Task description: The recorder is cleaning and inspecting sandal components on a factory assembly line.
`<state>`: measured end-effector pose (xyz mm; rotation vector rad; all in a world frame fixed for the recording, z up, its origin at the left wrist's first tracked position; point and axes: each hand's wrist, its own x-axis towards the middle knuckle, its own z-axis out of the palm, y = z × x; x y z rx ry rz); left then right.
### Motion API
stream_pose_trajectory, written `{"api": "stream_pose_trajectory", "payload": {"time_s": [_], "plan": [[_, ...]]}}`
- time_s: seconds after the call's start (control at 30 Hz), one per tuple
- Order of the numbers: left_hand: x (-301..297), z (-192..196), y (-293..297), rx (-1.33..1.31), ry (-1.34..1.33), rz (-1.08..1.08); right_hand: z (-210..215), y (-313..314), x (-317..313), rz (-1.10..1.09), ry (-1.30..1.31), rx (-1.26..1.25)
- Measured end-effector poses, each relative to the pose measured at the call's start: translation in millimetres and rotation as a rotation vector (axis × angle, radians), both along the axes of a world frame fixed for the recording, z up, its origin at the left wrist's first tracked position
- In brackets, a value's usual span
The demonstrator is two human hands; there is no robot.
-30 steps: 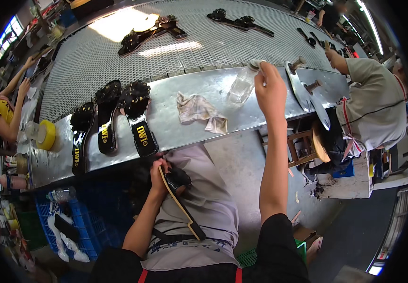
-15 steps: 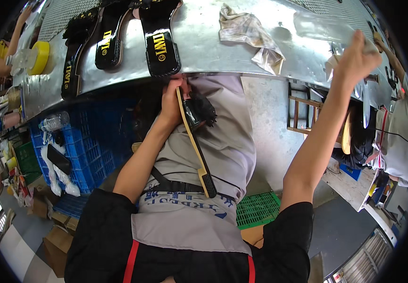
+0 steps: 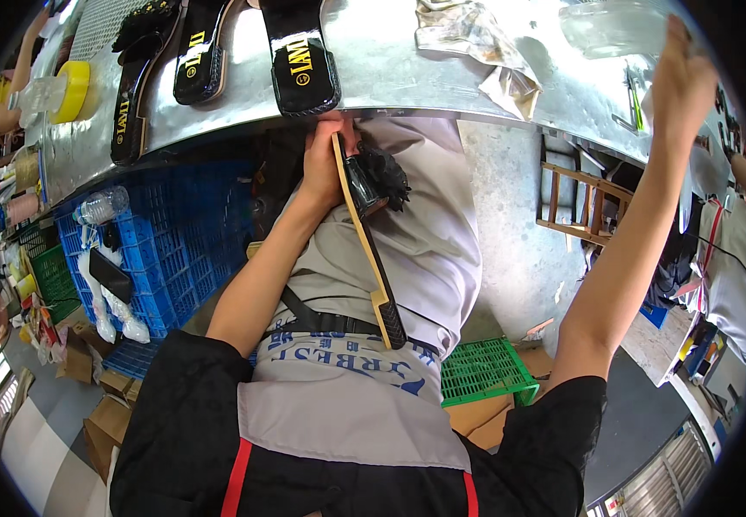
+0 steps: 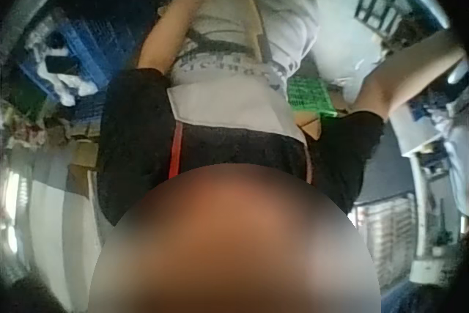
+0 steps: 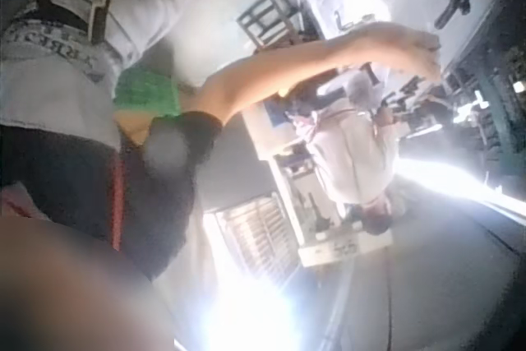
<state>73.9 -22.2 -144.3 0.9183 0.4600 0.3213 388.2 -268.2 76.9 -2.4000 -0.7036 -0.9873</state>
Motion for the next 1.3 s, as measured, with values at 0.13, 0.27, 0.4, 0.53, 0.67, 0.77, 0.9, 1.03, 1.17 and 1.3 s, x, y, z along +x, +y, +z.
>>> {"api": "stream_pose_trajectory", "payload": {"time_s": [0.13, 0.27, 0.4, 0.53, 0.67, 0.77, 0.9, 1.03, 1.17, 1.3], "plan": [[1, -5, 1, -0.026, 0.009, -0.004, -13, 16, -13, -0.093, 0.137, -0.033], [2, -7, 0, -0.020, -0.015, -0.008, 0, 29, -32, -0.120, 0.172, -0.093], [1, 2, -4, -0.047, 0.014, 0.008, 10, 22, -36, -0.113, 0.188, -0.232], [-2, -6, -1, -0.036, -0.028, -0.007, 17, 21, -95, -0.057, 0.165, 0.132], [-4, -12, 5, -0.049, -0.079, -0.005, -15, 34, -214, 0.190, 0.815, 0.227], [0, 2, -1, -0.020, 0.086, -0.007, -43, 40, -275, 0.664, 0.955, -0.009], [3, 13, 0, 0.026, 0.072, -0.034, -62, 42, -324, 0.617, 0.944, -0.037], [-1, 4, 5, -0.057, -0.037, -0.107, -63, 41, -346, 0.597, 0.882, -0.095], [-7, 10, 3, -0.043, -0.004, -0.067, -64, 35, -362, 0.581, 0.817, -0.141], [-8, 15, -2, 0.140, 0.048, 0.016, -60, 35, -366, 0.552, 0.825, -0.197]]}}
